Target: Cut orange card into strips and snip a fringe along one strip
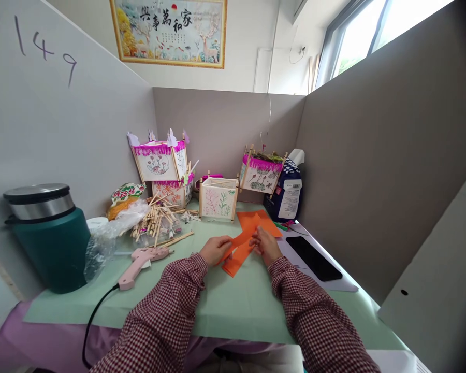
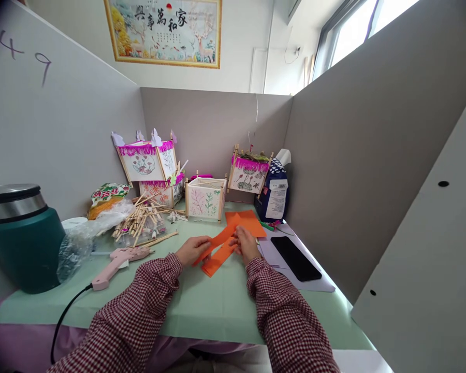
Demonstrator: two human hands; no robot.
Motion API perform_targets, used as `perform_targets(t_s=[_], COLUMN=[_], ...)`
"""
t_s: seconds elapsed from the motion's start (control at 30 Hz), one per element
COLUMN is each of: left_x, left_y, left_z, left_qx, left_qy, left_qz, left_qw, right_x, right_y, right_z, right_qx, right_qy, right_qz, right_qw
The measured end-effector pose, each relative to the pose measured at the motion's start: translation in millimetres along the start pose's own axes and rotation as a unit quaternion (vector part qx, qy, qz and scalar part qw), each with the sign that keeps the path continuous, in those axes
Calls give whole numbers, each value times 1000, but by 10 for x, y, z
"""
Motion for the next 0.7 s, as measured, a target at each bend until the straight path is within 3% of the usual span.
perform_targets(t_s=[0.1,0.27,0.33,0.47,0.6,0.7], left_x=[27,149,172,122,99,62], left_y=[-15,-39,-38,-9,-6,-6], left_z=[-11,-327,-384,-304,-226,-173], left_qx=[-4,-113,-127,-90,-61,-39], left_qy=[58,182,208,266,286,284], left_qz=[-22,-96,-99,-49,-34,-21], left_qw=[998,972,965,958,956,958], right_x=[17,5,1,-45,-102,-119], right_y=[2,19,17,2,18,28], right_z=[-19,-158,-176,-169,-33,-41], right_qx=[3,-43,-60,-80,-5,-7], right_qy=[46,44,40,33,6,-9], right_qz=[-3,-9,-12,9,33,31], right_qw=[999,998,997,996,999,999])
Point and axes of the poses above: each hand's wrist, its own y-axis towards the middle knuckle, its own z-axis out of the palm, x = y × z, the point moved 9 cm from there along y, towards the middle knuckle, and after that the axes turned 1 degree about x, right-handed, at the moved point
